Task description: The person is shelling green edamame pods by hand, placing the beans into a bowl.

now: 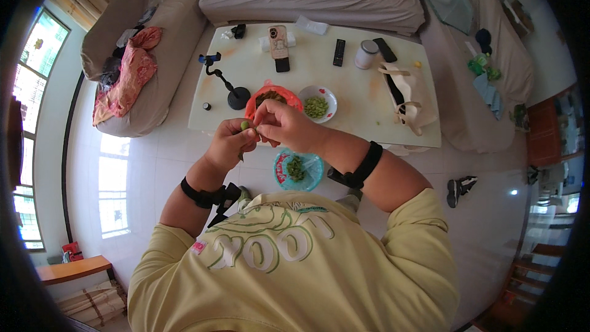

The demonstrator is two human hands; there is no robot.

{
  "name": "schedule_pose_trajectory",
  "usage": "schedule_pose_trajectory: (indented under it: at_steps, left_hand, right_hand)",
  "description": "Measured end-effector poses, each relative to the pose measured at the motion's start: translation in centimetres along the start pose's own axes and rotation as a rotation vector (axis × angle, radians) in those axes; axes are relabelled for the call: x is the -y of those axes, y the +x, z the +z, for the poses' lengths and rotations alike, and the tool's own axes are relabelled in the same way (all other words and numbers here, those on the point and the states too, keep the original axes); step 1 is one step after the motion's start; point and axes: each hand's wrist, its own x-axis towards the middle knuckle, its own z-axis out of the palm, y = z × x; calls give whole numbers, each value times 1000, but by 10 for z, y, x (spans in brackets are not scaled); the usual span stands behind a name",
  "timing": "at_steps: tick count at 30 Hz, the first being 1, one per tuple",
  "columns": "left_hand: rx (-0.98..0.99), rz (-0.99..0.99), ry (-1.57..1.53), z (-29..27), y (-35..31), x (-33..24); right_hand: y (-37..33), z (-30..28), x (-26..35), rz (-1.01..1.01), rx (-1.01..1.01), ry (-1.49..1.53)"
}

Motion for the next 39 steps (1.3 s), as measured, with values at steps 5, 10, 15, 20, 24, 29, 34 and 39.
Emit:
schedule_pose_trajectory:
  at_steps: [5, 10, 15, 20, 24, 29, 34, 39]
  left_hand:
    - [-71, 10, 71, 0, -1, -5]
    - [-81, 54, 150, 4, -2, -10]
    - [-58, 40, 60, 10, -1, -15]
    - [5, 40, 122, 8, 1, -12]
    - [-10, -5, 51, 4, 4, -12]
    - [30, -12, -116, -5, 7, -5]
    - [-90, -105, 205, -1, 8, -6]
    - [-112, -35, 477, 9, 12, -2]
  right_hand:
    - [3, -3, -1, 147, -23, 278]
    - [4, 0, 5, 154, -8, 331]
    - [6, -1, 13, 90, 104, 78]
    - [7, -3, 13, 179, 85, 250]
    - [7, -7, 10, 172, 92, 310]
    - [9, -14, -1, 233, 80, 340]
    - [9, -15, -2, 246, 54, 71]
    - [10, -20, -30, 138, -24, -34]
